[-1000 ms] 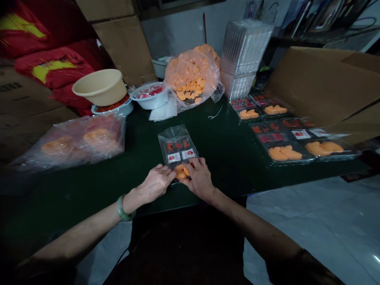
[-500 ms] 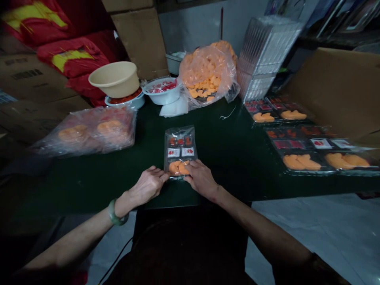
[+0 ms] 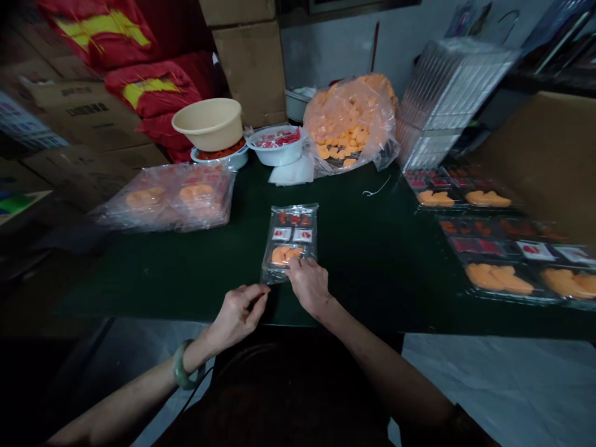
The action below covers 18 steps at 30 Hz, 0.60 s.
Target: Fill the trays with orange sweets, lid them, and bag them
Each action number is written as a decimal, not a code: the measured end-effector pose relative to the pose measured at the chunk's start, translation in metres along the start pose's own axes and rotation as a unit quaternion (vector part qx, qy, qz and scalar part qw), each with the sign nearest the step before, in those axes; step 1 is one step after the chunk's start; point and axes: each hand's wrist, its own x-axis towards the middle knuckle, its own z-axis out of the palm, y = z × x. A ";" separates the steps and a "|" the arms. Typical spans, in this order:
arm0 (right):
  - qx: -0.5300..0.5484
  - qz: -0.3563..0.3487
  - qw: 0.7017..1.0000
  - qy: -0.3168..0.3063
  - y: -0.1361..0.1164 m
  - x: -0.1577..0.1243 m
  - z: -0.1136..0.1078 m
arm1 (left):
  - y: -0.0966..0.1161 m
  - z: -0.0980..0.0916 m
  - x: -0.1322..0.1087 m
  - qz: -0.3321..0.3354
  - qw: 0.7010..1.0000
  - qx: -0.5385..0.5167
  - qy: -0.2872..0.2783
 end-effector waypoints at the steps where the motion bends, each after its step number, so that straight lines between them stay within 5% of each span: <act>1: 0.002 -0.002 1.000 0.008 0.001 0.001 0.002 | -0.002 -0.001 0.003 -0.057 0.996 -0.060 0.032; 5: 0.010 -0.020 0.999 0.046 0.009 0.001 0.009 | -0.022 -0.003 0.034 -0.209 0.961 -0.144 0.112; 9: 0.019 -0.054 0.990 0.129 0.016 -0.006 0.014 | -0.031 -0.002 0.068 -0.328 0.911 -0.249 0.026; 16: 0.056 -0.158 0.932 0.323 0.018 -0.014 0.012 | 0.001 0.002 0.094 -0.352 0.844 -0.400 -0.063; 18: 0.067 -0.174 0.917 0.353 0.021 -0.015 0.007 | 0.007 0.006 0.096 -0.328 0.804 -0.488 -0.087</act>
